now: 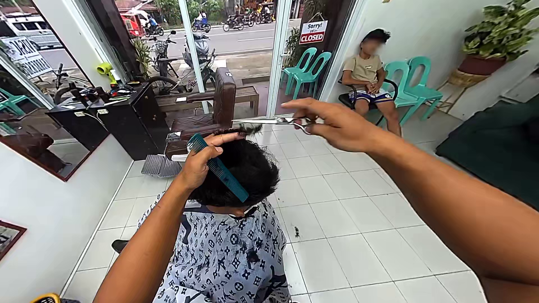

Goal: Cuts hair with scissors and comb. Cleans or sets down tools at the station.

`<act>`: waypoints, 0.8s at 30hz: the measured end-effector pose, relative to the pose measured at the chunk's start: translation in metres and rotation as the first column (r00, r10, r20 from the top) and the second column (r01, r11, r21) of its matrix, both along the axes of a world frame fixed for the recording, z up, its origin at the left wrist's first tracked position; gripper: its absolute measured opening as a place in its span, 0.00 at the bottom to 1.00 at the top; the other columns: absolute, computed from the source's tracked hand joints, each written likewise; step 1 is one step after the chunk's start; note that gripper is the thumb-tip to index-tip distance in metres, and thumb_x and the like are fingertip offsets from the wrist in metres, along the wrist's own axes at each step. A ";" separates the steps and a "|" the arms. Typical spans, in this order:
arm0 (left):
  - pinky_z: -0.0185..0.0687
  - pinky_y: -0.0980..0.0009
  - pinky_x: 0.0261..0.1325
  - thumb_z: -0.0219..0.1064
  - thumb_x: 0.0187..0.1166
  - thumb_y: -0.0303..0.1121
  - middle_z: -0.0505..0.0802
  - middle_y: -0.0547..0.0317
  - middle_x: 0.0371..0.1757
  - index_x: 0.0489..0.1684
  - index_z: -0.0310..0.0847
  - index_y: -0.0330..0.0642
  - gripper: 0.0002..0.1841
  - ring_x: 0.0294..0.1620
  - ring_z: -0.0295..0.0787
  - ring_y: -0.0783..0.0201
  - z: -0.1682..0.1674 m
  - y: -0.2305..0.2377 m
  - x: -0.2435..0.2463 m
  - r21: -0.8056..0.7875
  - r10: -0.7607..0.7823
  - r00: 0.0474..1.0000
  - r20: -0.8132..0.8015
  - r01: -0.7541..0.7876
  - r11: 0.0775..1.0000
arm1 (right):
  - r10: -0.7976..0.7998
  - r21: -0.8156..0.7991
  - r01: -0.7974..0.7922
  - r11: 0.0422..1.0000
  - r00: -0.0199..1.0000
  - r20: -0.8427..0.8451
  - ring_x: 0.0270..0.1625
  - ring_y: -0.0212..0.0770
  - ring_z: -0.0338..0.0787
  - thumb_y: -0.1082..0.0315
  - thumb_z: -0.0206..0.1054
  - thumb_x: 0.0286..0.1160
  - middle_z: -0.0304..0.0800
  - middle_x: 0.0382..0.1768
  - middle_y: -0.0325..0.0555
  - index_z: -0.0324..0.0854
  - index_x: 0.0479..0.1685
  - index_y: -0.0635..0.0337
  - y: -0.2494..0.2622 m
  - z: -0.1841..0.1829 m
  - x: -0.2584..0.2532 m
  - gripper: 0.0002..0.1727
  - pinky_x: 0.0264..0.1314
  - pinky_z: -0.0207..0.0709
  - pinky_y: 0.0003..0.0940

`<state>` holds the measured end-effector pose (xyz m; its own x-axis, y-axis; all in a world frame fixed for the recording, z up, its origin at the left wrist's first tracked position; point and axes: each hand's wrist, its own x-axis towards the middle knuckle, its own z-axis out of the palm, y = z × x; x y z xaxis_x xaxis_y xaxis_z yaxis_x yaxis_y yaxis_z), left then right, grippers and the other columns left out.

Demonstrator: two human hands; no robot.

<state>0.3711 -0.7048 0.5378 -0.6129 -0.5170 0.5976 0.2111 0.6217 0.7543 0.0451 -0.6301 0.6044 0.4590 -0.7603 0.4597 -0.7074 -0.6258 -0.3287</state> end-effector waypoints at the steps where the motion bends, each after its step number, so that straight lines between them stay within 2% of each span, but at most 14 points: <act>1: 0.67 0.60 0.85 0.38 0.83 0.31 0.88 0.51 0.72 0.67 0.84 0.33 0.28 0.78 0.79 0.60 0.000 0.000 0.000 -0.011 -0.009 1.000 0.000 0.009 1.000 | -0.016 0.025 0.016 1.000 1.000 0.025 0.45 0.36 0.86 0.79 0.55 0.72 0.89 0.47 0.43 0.72 0.82 0.56 0.004 0.000 -0.005 0.32 0.52 0.82 0.39; 2: 0.64 0.59 0.87 0.37 0.83 0.31 0.87 0.49 0.74 0.68 0.83 0.31 0.28 0.80 0.77 0.58 0.001 0.000 0.001 -0.032 -0.021 1.000 0.005 0.022 0.999 | -0.010 0.050 0.008 0.999 0.999 0.047 0.44 0.31 0.83 0.78 0.55 0.71 0.86 0.45 0.39 0.72 0.81 0.56 0.007 -0.001 -0.005 0.32 0.49 0.79 0.32; 4: 0.66 0.61 0.86 0.38 0.83 0.30 0.88 0.51 0.72 0.67 0.84 0.32 0.28 0.79 0.79 0.60 0.001 0.002 0.001 -0.023 -0.010 1.000 -0.010 0.009 1.000 | 0.050 0.100 -0.058 0.993 0.996 0.078 0.40 0.28 0.79 0.76 0.57 0.65 0.83 0.42 0.36 0.72 0.79 0.58 0.006 -0.001 0.005 0.33 0.42 0.74 0.26; 7: 0.75 0.69 0.76 0.43 0.77 0.27 0.94 0.63 0.62 0.49 0.91 0.42 0.23 0.70 0.84 0.71 -0.002 0.007 -0.001 0.044 0.089 0.995 -0.046 -0.087 0.995 | 0.128 0.130 -0.128 0.983 0.992 0.012 0.38 0.31 0.79 0.73 0.60 0.65 0.84 0.40 0.36 0.71 0.80 0.58 -0.006 0.007 0.031 0.34 0.42 0.76 0.33; 8: 0.75 0.69 0.76 0.43 0.76 0.27 0.94 0.63 0.61 0.49 0.92 0.41 0.24 0.70 0.84 0.71 -0.002 0.008 -0.001 0.053 0.085 0.995 -0.048 -0.082 0.995 | 0.132 0.125 -0.128 0.984 0.991 -0.024 0.38 0.32 0.80 0.74 0.59 0.66 0.84 0.39 0.37 0.71 0.81 0.58 -0.009 0.012 0.039 0.34 0.44 0.76 0.36; 10: 0.69 0.63 0.84 0.39 0.81 0.28 0.91 0.53 0.69 0.61 0.87 0.34 0.27 0.77 0.81 0.62 -0.001 0.005 0.001 0.003 0.010 1.000 -0.025 -0.010 1.000 | 0.101 0.078 -0.094 0.992 0.990 -0.096 0.40 0.36 0.85 0.78 0.59 0.71 0.89 0.43 0.40 0.72 0.82 0.55 -0.013 0.026 0.043 0.33 0.46 0.80 0.41; 12: 0.61 0.59 0.89 0.36 0.83 0.31 0.87 0.48 0.73 0.65 0.85 0.30 0.29 0.81 0.76 0.57 0.002 0.004 0.001 -0.056 0.003 1.000 0.008 -0.003 0.998 | 0.048 -0.012 -0.050 0.999 0.992 -0.118 0.53 0.40 0.92 0.78 0.59 0.75 0.93 0.54 0.45 0.79 0.77 0.54 -0.007 0.035 0.030 0.28 0.59 0.85 0.45; 14: 0.59 0.59 0.90 0.34 0.85 0.31 0.87 0.48 0.74 0.66 0.84 0.30 0.30 0.83 0.75 0.57 0.004 0.006 0.001 -0.045 0.018 1.000 0.020 -0.017 0.999 | 0.018 -0.055 -0.017 0.998 1.000 0.018 0.58 0.34 0.90 0.78 0.57 0.74 0.92 0.59 0.44 0.84 0.71 0.58 0.002 0.029 0.012 0.25 0.66 0.84 0.36; 15: 0.62 0.60 0.89 0.33 0.85 0.32 0.87 0.50 0.74 0.67 0.83 0.31 0.30 0.82 0.76 0.58 0.005 0.007 0.002 -0.003 0.018 1.000 0.020 -0.018 1.000 | -0.002 -0.027 0.007 1.000 0.988 0.152 0.55 0.32 0.90 0.78 0.54 0.75 0.91 0.56 0.44 0.84 0.70 0.62 0.007 0.020 0.008 0.25 0.62 0.85 0.31; 17: 0.68 0.62 0.85 0.29 0.84 0.32 0.88 0.53 0.73 0.66 0.84 0.34 0.32 0.78 0.79 0.61 0.010 0.013 0.001 0.157 0.022 1.000 0.008 -0.023 0.987 | -0.099 0.099 0.063 0.993 0.903 0.419 0.47 0.34 0.91 0.72 0.46 0.82 0.91 0.47 0.43 0.80 0.70 0.66 0.019 -0.007 0.019 0.24 0.55 0.87 0.35; 19: 0.72 0.62 0.81 0.26 0.85 0.34 0.89 0.55 0.72 0.66 0.86 0.37 0.35 0.77 0.81 0.62 0.018 0.018 -0.001 0.351 0.028 0.999 -0.029 -0.016 0.936 | -0.231 0.209 0.141 0.968 0.827 0.513 0.34 0.36 0.87 0.58 0.41 0.92 0.84 0.34 0.43 0.76 0.59 0.63 0.027 -0.037 0.052 0.21 0.39 0.84 0.37; 21: 0.73 0.63 0.80 0.24 0.87 0.34 0.88 0.55 0.74 0.66 0.86 0.38 0.36 0.77 0.80 0.63 0.023 0.021 -0.003 0.464 0.025 0.996 -0.081 0.015 0.885 | -0.284 0.293 0.143 0.945 0.803 0.525 0.29 0.39 0.86 0.55 0.48 0.94 0.82 0.30 0.45 0.75 0.50 0.63 0.028 -0.056 0.088 0.19 0.32 0.83 0.39; 23: 0.75 0.65 0.76 0.26 0.88 0.34 0.89 0.54 0.73 0.63 0.87 0.37 0.35 0.75 0.82 0.63 0.025 0.025 -0.009 0.530 0.074 0.988 -0.138 0.011 0.848 | -0.256 0.415 0.007 0.910 0.796 0.548 0.32 0.38 0.89 0.57 0.61 0.88 0.88 0.32 0.45 0.78 0.49 0.64 0.030 -0.060 0.117 0.15 0.37 0.85 0.39; 24: 0.76 0.65 0.76 0.26 0.89 0.35 0.88 0.53 0.73 0.61 0.87 0.36 0.34 0.75 0.82 0.62 0.026 0.027 -0.011 0.555 0.094 0.983 -0.157 0.009 0.832 | -0.237 0.481 -0.104 0.870 0.768 0.595 0.33 0.36 0.87 0.61 0.68 0.82 0.88 0.32 0.45 0.77 0.47 0.63 0.029 -0.059 0.128 0.13 0.39 0.82 0.36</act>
<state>0.3604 -0.6774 0.5639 -0.4981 -0.8145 0.2976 0.3505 0.1249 0.9282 0.1730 -0.6010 0.5452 0.1417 -0.9688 0.2032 -0.2705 -0.2353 -0.9335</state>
